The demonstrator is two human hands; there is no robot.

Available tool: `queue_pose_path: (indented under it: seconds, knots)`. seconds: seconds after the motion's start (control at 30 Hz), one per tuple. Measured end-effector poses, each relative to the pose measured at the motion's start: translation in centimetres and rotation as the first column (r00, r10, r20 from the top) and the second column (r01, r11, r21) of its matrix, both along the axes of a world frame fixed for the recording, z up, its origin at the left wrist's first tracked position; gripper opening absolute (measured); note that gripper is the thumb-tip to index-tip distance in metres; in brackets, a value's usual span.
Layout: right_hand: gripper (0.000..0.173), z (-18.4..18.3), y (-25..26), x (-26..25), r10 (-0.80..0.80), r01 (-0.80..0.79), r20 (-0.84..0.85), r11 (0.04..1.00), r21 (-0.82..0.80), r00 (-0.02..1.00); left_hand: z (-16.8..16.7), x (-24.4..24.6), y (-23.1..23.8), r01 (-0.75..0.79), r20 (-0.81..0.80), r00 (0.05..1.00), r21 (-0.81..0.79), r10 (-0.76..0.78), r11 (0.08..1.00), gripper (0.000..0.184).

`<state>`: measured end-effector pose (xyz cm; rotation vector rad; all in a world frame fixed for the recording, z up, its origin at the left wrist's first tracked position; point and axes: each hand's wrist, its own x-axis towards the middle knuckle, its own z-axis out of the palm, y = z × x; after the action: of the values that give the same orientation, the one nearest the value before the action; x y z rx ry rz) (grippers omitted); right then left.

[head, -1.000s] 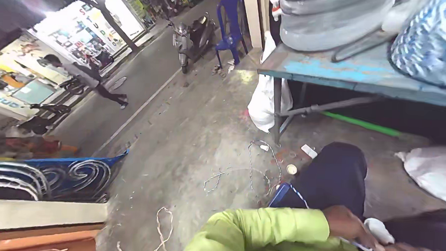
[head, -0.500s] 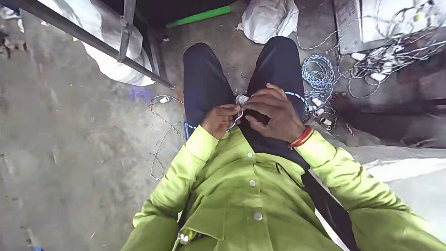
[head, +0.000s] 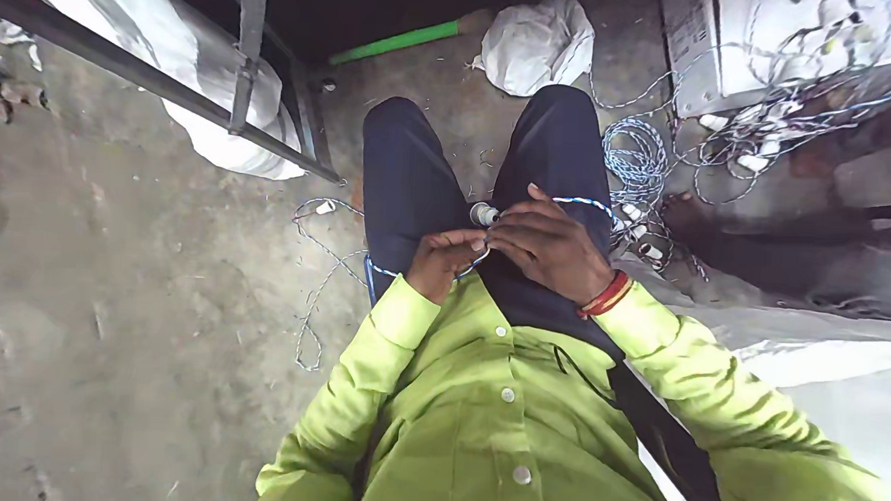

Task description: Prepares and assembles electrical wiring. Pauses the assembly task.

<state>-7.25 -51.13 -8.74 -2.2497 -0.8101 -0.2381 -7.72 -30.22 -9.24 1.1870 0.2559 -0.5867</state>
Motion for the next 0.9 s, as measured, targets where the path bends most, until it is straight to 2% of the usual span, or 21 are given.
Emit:
queue_pose_path:
  seconds: [0.13, 0.27, 0.5, 0.63, 0.77, 0.9]
  knots:
    - [0.022, 0.0, 0.1, 0.0, -0.011, 0.010, -0.036, 0.999, -0.043, 0.999, -0.6, -0.5, -0.3, 0.014, 0.184, 0.982, 0.113, -0.035, 0.993, 0.017]
    - [0.024, 0.4, 0.2, 0.0, -0.021, 0.007, -0.100, 0.991, -0.136, 0.995, -0.9, -0.7, -0.5, 0.029, 0.267, 0.960, 0.196, -0.082, 0.980, 0.017]
    - [0.019, 1.5, 0.3, 0.4, -0.101, 0.083, -0.247, 0.993, -0.081, 0.964, -0.4, -0.5, -0.6, 0.066, 0.211, 0.973, 0.141, -0.095, 0.988, 0.019]
    - [0.024, 1.2, -0.3, 0.7, -0.074, 0.084, -0.213, 0.996, 0.041, 0.974, -0.5, -0.3, -0.5, 0.052, 0.189, 0.980, 0.066, -0.064, 0.996, 0.019]
    - [0.024, 0.9, -0.9, 0.8, -0.005, 0.007, -0.183, 1.000, 0.015, 0.983, -0.6, -0.4, -0.4, 0.040, 0.202, 0.978, 0.052, -0.049, 0.998, 0.019]
    - [0.017, 0.8, -1.2, 0.7, -0.013, 0.022, -0.168, 0.998, 0.053, 0.986, -0.4, -0.5, -0.4, 0.047, 0.208, 0.977, 0.040, -0.055, 0.998, 0.020]
